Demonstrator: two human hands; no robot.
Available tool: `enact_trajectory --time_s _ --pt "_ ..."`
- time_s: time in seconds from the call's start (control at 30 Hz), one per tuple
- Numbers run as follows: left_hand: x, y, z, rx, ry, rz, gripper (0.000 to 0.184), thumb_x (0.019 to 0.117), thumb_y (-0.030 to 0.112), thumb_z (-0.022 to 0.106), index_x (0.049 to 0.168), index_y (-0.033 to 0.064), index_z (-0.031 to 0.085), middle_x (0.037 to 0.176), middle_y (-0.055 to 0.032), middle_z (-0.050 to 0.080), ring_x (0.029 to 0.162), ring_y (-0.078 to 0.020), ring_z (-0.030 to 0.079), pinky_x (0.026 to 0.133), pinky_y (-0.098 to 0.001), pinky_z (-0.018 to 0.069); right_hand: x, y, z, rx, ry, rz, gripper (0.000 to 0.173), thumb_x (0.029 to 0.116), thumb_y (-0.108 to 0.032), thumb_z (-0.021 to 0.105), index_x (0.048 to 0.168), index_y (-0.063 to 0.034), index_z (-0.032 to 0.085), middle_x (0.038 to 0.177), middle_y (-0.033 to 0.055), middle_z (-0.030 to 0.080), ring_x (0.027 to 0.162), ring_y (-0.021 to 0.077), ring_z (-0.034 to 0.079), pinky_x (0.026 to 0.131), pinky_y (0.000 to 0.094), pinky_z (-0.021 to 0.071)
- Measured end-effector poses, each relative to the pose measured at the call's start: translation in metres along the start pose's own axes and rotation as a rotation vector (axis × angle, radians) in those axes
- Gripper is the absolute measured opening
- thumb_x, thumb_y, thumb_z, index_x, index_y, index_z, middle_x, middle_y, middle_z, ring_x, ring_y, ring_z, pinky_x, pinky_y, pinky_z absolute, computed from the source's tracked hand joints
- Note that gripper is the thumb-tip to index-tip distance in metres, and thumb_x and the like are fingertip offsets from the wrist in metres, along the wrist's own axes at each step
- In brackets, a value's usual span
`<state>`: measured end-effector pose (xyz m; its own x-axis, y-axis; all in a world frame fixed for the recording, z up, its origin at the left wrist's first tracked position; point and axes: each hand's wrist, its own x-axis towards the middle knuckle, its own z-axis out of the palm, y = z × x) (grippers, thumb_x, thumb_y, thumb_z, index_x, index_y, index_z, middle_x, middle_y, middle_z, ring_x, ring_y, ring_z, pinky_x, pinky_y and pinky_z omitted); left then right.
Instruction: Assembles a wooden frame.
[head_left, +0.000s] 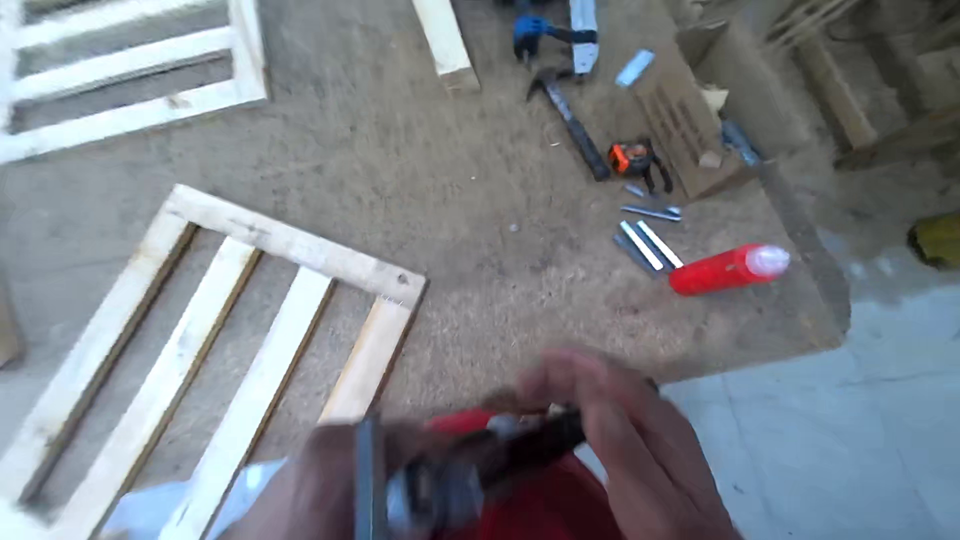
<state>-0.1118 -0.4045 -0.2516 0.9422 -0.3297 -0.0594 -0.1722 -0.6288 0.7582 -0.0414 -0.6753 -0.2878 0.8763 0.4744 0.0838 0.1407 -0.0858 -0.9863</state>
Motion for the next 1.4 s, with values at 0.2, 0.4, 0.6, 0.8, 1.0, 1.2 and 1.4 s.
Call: enact_trajectory --time_s 0.2,0.4,0.6,0.8,1.0,1.2,1.4 --pt "0.002 -0.001 0.014 0.173 -0.079 0.071 0.026 0.0874 0.032 0.072 0.105 0.0131 0.068 0.08 -0.0012 0.069 0.07 -0.0151 0.068 0.058 -0.0379 0.0584 0.013 -0.004 0.019 -0.108 -0.418 0.107 0.07 0.1077 -0.062 0.021 0.135 -0.0146 0.065 0.109 -0.0021 0.076 0.098 0.0074 0.072 0.084 0.0374 0.0623" --pt "-0.004 -0.003 0.019 0.174 -0.037 0.096 0.022 0.0892 0.036 0.071 0.101 0.0174 0.068 0.078 0.005 0.067 0.069 -0.0069 0.066 0.056 -0.0288 0.0556 0.016 -0.013 0.024 -0.072 -0.46 -0.028 0.066 0.1044 -0.066 0.034 0.134 -0.017 0.066 0.111 -0.0036 0.072 0.099 0.0056 0.069 0.083 0.0325 0.0617" --pt "-0.003 -0.011 0.016 0.15 -0.005 0.059 0.02 0.0851 0.035 0.071 0.095 0.0187 0.065 0.07 0.0093 0.06 0.061 -0.0024 0.059 0.05 -0.0253 0.0502 0.021 -0.021 0.028 -0.314 -0.369 -0.327 0.047 0.0991 -0.058 0.059 0.118 -0.016 0.07 0.112 -0.0002 0.071 0.1 0.0051 0.068 0.079 0.0246 0.0591" --pt "-0.002 -0.016 0.016 0.116 0.015 0.029 0.022 0.0856 0.04 0.072 0.091 0.0199 0.065 0.069 0.0103 0.059 0.06 -0.0014 0.058 0.049 -0.0249 0.0492 0.028 -0.018 0.027 -0.094 -0.303 -0.404 0.029 0.1007 -0.041 0.066 0.111 -0.0153 0.072 0.116 0.0019 0.071 0.109 0.0124 0.068 0.092 0.0316 0.0598" --pt "-0.005 -0.018 0.02 0.148 0.078 0.007 0.021 0.0814 0.037 0.07 0.096 0.0211 0.068 0.076 0.0112 0.066 0.066 0.0021 0.062 0.055 -0.0221 0.0538 0.027 -0.029 -0.028 0.315 0.059 -0.281 0.018 0.0995 -0.03 0.068 0.105 -0.0131 0.072 0.098 0.0065 0.075 0.09 0.0261 0.075 0.081 0.0449 0.0658" --pt "-0.006 -0.018 0.024 0.178 0.121 0.012 0.022 0.082 0.04 0.067 0.095 0.0226 0.068 0.076 0.013 0.065 0.066 0.0058 0.06 0.053 -0.0186 0.0512 0.021 -0.019 -0.062 -0.062 0.296 -0.195 0.027 0.0953 -0.022 0.074 0.119 -0.0172 0.062 0.09 -0.0065 0.072 0.072 0.0098 0.071 0.064 0.0281 0.0645" --pt "-0.007 -0.017 0.025 0.197 0.136 0.02 0.022 0.0817 0.041 0.067 0.095 0.0229 0.068 0.075 0.0135 0.064 0.065 0.0063 0.059 0.053 -0.0176 0.0497 0.013 0.0 -0.032 -0.131 0.335 -0.057 0.027 0.0901 -0.016 0.079 0.113 -0.0088 0.067 0.085 -0.0026 0.069 0.066 0.0074 0.066 0.059 0.0229 0.0611"
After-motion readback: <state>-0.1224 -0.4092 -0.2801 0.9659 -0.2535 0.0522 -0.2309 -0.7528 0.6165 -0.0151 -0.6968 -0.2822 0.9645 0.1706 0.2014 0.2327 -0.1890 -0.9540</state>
